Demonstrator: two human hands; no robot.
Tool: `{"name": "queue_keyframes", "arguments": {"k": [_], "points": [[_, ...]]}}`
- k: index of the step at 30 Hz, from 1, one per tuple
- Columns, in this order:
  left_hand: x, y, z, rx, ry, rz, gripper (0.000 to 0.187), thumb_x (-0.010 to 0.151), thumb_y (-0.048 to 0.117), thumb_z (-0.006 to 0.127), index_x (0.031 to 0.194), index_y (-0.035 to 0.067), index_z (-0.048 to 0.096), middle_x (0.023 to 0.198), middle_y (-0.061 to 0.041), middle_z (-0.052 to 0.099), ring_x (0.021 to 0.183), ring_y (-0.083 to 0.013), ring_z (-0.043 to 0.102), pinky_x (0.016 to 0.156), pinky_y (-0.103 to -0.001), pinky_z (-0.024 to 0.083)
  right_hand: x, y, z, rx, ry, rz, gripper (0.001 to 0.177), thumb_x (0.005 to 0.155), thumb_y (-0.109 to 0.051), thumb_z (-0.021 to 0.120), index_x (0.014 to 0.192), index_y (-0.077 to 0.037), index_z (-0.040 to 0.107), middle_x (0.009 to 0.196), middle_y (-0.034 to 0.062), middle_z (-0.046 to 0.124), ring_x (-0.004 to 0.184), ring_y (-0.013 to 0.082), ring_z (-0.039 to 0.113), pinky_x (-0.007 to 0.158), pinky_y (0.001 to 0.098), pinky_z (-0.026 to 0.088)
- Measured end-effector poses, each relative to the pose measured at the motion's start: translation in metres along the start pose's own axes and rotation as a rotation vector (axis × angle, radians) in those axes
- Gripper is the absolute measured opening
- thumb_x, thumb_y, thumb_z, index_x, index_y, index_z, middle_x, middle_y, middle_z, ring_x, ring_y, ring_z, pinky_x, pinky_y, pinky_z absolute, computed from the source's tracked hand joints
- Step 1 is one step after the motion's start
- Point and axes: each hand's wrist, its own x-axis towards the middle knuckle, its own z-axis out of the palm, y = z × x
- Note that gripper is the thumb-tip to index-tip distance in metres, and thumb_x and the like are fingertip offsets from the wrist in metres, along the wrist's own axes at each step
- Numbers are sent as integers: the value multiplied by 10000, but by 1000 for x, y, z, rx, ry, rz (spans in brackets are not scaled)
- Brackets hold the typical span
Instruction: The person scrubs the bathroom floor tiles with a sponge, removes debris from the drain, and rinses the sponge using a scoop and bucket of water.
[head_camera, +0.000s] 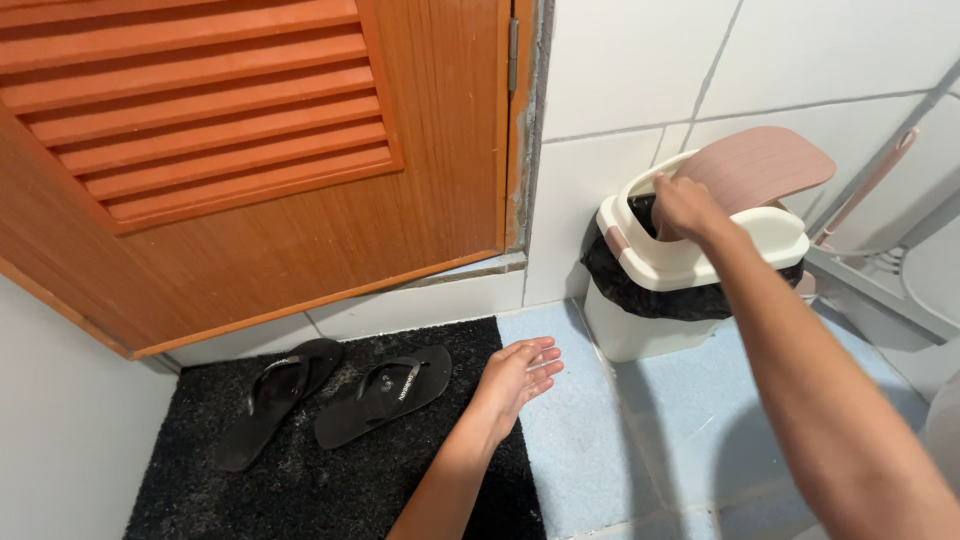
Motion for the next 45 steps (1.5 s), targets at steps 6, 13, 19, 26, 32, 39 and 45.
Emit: {"name": "queue_keyframes", "arguments": {"k": [6, 13, 19, 26, 32, 39, 45], "points": [[-5, 9, 15, 33, -53, -7, 378, 1032, 216, 453, 1315, 32, 624, 1278, -128, 687, 1188, -240, 680, 1015, -380, 527, 2, 6, -4, 412, -56, 282, 604, 1039, -276, 244, 1024, 147, 677, 978, 312, 727, 939, 429, 701, 905, 475, 526], [-23, -2, 16, 20, -55, -31, 371, 1037, 225, 454, 1307, 41, 630, 1253, -111, 701, 1164, -226, 690, 1000, -362, 537, -41, -30, -25, 754, 52, 150, 621, 1062, -303, 249, 1019, 141, 681, 952, 283, 709, 894, 379, 690, 884, 481, 556], [-56, -46, -22, 32, -27, -8, 363, 1038, 240, 463, 1289, 50, 642, 1240, -102, 714, 1144, -221, 704, 981, -344, 545, -81, -100, -29, 1097, -438, 294, 640, 1000, -298, 213, 1045, 150, 667, 953, 291, 732, 878, 371, 732, 895, 459, 580], [-160, -120, -144, 249, 176, -81, 310, 1022, 233, 516, 1218, 80, 701, 1146, -91, 754, 993, -190, 740, 808, -298, 573, -209, -237, 40, 748, -1020, 82, 463, 969, -227, 428, 1089, 115, 717, 945, 201, 788, 856, 269, 759, 852, 381, 608], [-252, -206, -256, 381, 359, -46, 282, 993, 174, 549, 1192, 53, 707, 1092, -104, 753, 937, -231, 747, 821, -332, 584, -318, -287, 96, 479, -1320, -169, 273, 963, -152, 627, 1109, 57, 724, 869, 159, 768, 744, 196, 691, 722, 353, 594], [-348, -258, -274, 1375, 677, -273, 523, 901, 192, 608, 1416, 212, 518, 1571, -153, 340, 1447, -384, 318, 1114, -598, 356, -428, -301, 179, 189, -1187, -459, 308, 923, -76, 588, 1190, -25, 734, 953, 102, 777, 813, 143, 744, 754, 303, 614], [-361, -310, -275, 1411, 1136, 177, 560, 946, 274, 584, 1475, 126, 475, 1541, -264, 351, 1396, -487, 308, 1100, -606, 323, -521, -305, 229, 330, -1172, -262, 276, 945, -115, 602, 1179, -59, 738, 970, 113, 764, 810, 176, 724, 740, 330, 605]]}}
